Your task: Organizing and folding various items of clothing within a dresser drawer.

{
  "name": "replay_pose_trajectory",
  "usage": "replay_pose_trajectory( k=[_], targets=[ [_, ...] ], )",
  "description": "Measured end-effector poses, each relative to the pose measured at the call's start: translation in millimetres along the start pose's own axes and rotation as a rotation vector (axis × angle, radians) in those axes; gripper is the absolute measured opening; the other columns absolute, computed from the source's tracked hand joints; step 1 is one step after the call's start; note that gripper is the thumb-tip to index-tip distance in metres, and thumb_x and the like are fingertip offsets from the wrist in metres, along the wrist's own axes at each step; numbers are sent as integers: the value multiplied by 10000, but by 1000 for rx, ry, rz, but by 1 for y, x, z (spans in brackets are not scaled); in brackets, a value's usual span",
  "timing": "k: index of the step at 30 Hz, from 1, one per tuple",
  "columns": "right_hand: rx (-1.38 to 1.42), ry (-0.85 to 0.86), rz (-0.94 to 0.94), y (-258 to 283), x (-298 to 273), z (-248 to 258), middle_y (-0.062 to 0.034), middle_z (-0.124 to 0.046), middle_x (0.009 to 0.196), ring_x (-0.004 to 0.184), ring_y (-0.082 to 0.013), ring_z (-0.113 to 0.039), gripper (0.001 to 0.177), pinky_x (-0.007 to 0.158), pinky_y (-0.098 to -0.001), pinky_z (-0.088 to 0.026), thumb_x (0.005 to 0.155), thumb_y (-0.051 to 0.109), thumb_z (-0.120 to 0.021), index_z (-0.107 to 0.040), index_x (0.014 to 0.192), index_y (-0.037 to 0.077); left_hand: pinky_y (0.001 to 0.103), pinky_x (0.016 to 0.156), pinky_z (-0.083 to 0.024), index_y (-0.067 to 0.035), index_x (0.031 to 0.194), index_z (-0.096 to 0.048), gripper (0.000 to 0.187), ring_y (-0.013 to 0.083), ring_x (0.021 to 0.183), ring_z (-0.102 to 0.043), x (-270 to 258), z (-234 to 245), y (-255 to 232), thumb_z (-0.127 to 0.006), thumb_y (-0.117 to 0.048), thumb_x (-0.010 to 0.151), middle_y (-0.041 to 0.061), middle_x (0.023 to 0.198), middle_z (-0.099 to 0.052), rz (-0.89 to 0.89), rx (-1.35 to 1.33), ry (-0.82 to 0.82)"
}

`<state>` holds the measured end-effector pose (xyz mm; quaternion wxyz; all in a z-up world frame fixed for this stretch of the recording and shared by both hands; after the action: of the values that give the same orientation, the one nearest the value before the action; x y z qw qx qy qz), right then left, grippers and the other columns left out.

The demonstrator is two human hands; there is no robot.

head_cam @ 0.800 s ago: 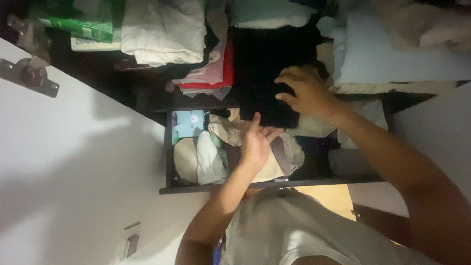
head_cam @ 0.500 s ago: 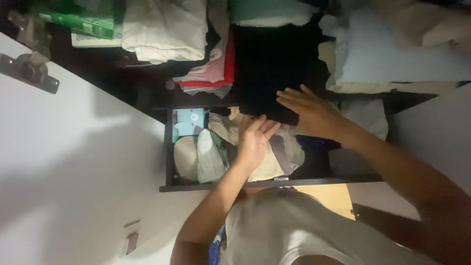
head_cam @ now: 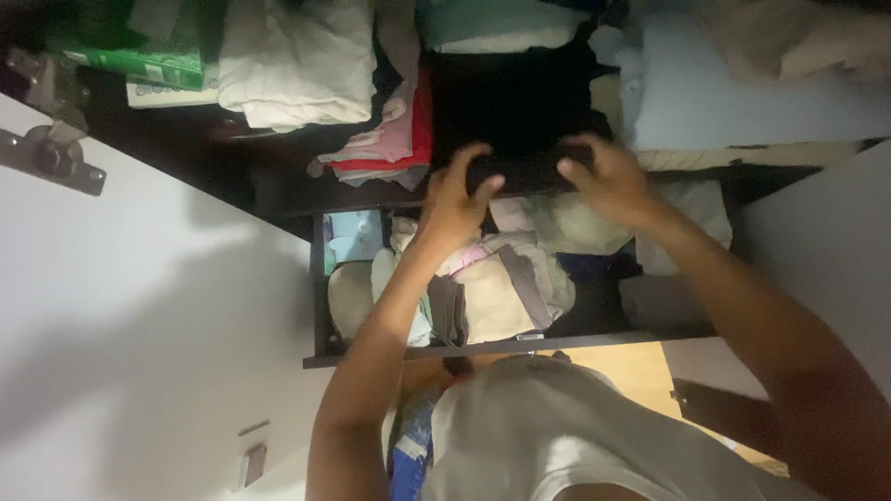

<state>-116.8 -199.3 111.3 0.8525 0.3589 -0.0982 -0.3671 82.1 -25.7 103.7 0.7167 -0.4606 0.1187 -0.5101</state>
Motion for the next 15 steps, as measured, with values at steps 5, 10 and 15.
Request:
replay_pose_trajectory(
  k=[5, 10, 15],
  targets=[
    [295, -133, 147, 21, 15, -4, -153, -696, 1154, 994, -220, -672, 487, 824, -381, -538, 1042, 246, -658, -489, 1458, 58, 508, 1033, -453, -90, 1568, -291, 742, 529, 1217, -553, 9, -7, -17, -709, -217, 968, 311, 1405, -551, 38, -105, -173],
    [141, -198, 252, 27, 18, -6, -280, -541, 1367, 1261, -364, -538, 596, 1007, -470, -463, 993, 158, -726, -445, 1502, 29, 507, 1202, -394, -65, 1609, -336, 732, 431, 1422, -449, 4, -13, -25, -684, -239, 989, 246, 1564, -414, -35, 230, -211],
    [-117, -249, 426, 29, 6, -4, -220, -509, 1496, 1350, -397, -537, 533, 1124, -439, -459, 1033, 158, -717, -526, 1527, 94, 625, 1209, -215, 0, 1535, -355, 766, 427, 1508, -263, -4, -21, -12, -714, -346, 953, 180, 1618, -315, -320, 602, 43]
  ],
)
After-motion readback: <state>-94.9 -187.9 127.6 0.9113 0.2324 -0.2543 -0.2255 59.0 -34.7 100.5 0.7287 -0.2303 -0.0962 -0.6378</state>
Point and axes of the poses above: each hand's wrist, its own x-axis towards the middle knuckle, its own z-axis out of the back of the hand, y = z × x, the point moved 1 cm from there along x, towards the middle knuckle
